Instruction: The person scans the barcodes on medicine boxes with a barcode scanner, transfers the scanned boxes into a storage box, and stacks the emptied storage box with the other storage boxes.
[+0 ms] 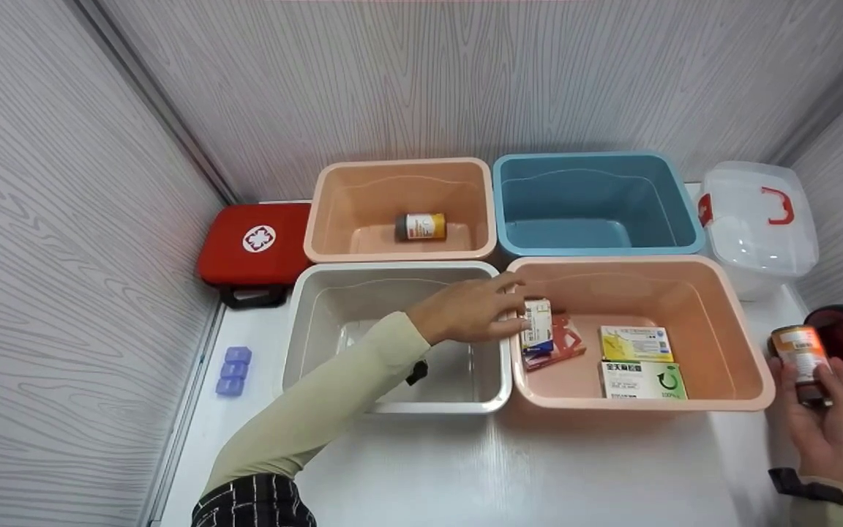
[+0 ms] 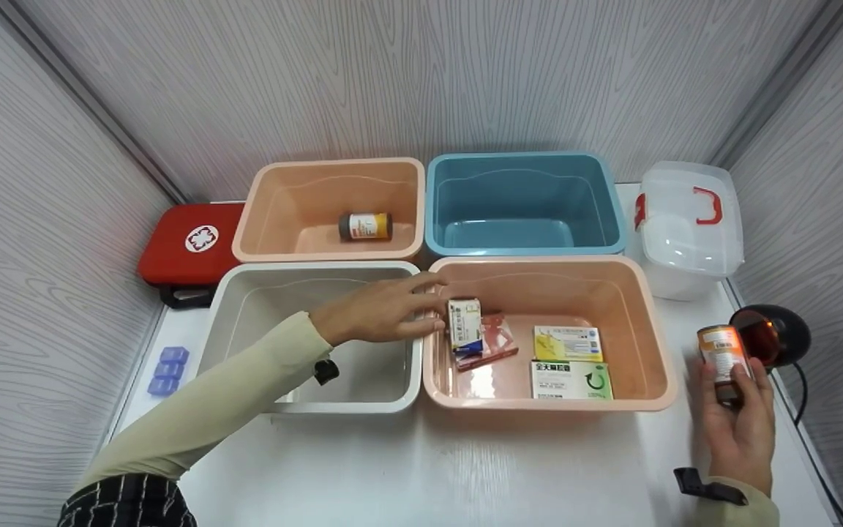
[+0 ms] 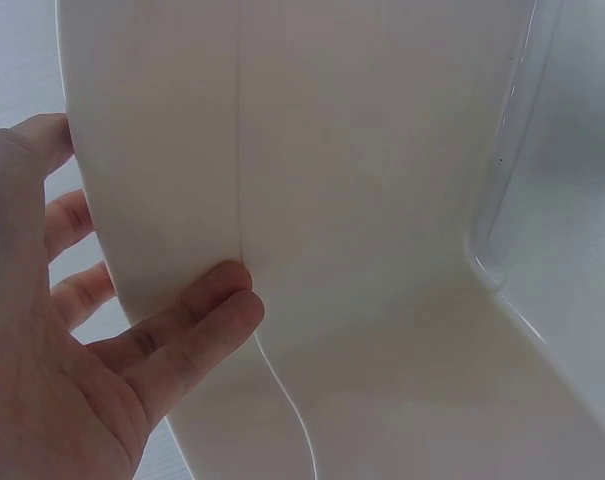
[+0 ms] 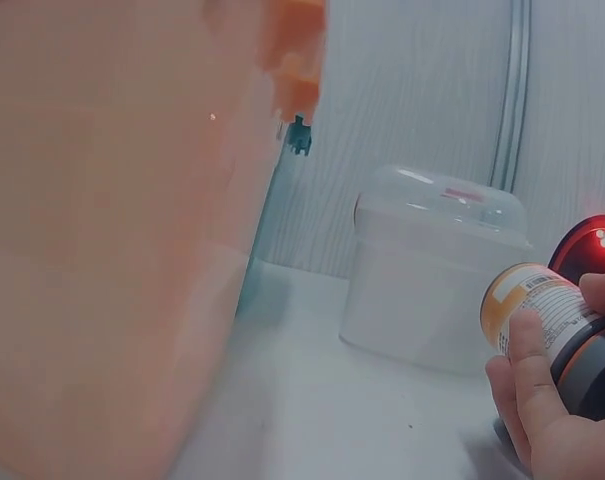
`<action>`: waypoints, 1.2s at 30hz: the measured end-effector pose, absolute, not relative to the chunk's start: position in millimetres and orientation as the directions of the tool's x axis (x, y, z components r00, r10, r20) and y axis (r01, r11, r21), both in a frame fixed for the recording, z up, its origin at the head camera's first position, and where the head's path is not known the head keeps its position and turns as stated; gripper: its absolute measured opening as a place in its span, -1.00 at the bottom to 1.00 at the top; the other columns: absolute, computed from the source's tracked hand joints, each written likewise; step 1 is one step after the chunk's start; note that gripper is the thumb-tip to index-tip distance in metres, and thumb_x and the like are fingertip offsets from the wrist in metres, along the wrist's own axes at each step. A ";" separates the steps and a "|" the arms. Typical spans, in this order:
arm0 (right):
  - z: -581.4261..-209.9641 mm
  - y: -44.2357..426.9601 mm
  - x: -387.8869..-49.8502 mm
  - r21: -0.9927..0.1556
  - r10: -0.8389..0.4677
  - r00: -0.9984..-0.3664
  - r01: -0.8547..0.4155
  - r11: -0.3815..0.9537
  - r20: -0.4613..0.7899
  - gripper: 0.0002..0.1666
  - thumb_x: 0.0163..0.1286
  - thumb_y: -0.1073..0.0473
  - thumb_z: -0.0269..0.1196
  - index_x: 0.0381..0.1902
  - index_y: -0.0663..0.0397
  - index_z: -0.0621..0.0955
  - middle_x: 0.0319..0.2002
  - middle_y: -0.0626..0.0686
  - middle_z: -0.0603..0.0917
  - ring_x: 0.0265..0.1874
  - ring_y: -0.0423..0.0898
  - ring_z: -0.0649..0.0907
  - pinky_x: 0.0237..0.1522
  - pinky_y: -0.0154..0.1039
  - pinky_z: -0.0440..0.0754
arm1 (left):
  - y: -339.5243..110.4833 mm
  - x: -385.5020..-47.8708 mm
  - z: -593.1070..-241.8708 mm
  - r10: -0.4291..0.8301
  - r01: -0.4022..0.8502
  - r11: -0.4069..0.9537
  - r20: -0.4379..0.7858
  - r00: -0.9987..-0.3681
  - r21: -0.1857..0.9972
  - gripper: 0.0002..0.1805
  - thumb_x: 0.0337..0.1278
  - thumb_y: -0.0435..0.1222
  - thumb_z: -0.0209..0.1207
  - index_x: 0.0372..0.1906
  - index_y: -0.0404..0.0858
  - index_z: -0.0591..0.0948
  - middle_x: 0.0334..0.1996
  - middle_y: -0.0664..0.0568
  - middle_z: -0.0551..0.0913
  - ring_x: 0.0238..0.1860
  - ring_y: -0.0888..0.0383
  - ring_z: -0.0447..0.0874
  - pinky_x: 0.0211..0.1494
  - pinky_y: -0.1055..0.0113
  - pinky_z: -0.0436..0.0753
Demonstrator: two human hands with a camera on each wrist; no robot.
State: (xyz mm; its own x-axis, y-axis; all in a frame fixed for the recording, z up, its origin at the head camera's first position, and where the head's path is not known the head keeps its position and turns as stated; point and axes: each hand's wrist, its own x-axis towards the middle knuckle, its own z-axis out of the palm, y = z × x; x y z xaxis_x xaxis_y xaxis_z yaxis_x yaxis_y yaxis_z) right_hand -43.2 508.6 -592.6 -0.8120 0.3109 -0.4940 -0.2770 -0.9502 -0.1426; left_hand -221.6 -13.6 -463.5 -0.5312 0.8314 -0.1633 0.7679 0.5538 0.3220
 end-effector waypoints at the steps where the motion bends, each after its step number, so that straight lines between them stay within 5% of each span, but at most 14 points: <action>1: -591.5 507.2 -42.9 -0.152 0.317 -0.813 -0.278 -0.948 -0.489 -0.36 0.55 0.56 0.20 0.23 -0.34 0.67 0.32 -0.22 0.44 0.26 0.29 0.71 0.37 -0.19 0.68 | -13.5 -221.5 -463.8 0.831 0.767 0.554 -0.163 -0.532 0.323 -0.49 0.67 0.19 -0.02 0.34 0.00 0.65 0.70 -0.06 0.25 0.47 -0.11 0.58 0.51 0.02 0.60; 17: -576.7 478.2 -39.2 -0.294 0.378 -0.880 -0.294 -0.909 -0.288 -0.32 0.62 0.55 0.08 0.42 -0.29 0.46 0.33 -0.06 0.41 0.09 0.42 0.76 0.41 -0.19 0.65 | -14.7 -222.1 -462.5 0.844 0.781 0.534 -0.140 -0.518 0.323 -0.51 0.67 0.19 0.00 0.29 -0.01 0.65 0.68 -0.07 0.28 0.42 -0.12 0.61 0.47 0.00 0.62; 22: -572.0 473.3 -42.7 -0.431 0.481 -0.808 -0.321 -0.843 -0.339 -0.25 0.53 0.62 0.17 0.45 -0.21 0.53 0.31 -0.08 0.45 0.16 0.19 0.74 0.35 -0.17 0.70 | -14.7 -222.3 -462.2 0.843 0.781 0.535 -0.145 -0.518 0.322 -0.49 0.68 0.20 -0.03 0.30 -0.01 0.64 0.69 -0.07 0.27 0.44 -0.13 0.60 0.49 0.00 0.61; 27: -566.5 468.4 -48.5 -0.598 0.601 -0.708 -0.313 -0.738 -0.372 -0.19 0.44 0.65 0.26 0.47 -0.18 0.55 0.35 -0.15 0.38 0.34 -0.09 0.51 0.35 -0.22 0.69 | -15.0 -221.6 -462.0 0.838 0.771 0.541 -0.144 -0.526 0.335 -0.50 0.67 0.19 0.00 0.30 -0.01 0.65 0.68 -0.07 0.27 0.46 -0.12 0.58 0.51 0.01 0.59; 36: -546.3 468.9 -60.3 -0.831 0.697 -0.655 -0.187 -0.523 -0.291 -0.23 0.43 0.62 0.31 0.44 -0.13 0.56 0.41 -0.14 0.30 0.32 -0.09 0.50 0.06 -0.35 0.79 | -14.9 -222.0 -462.8 0.843 0.780 0.534 -0.141 -0.518 0.327 -0.49 0.68 0.19 -0.02 0.32 -0.02 0.65 0.67 -0.08 0.29 0.43 -0.12 0.60 0.50 0.01 0.60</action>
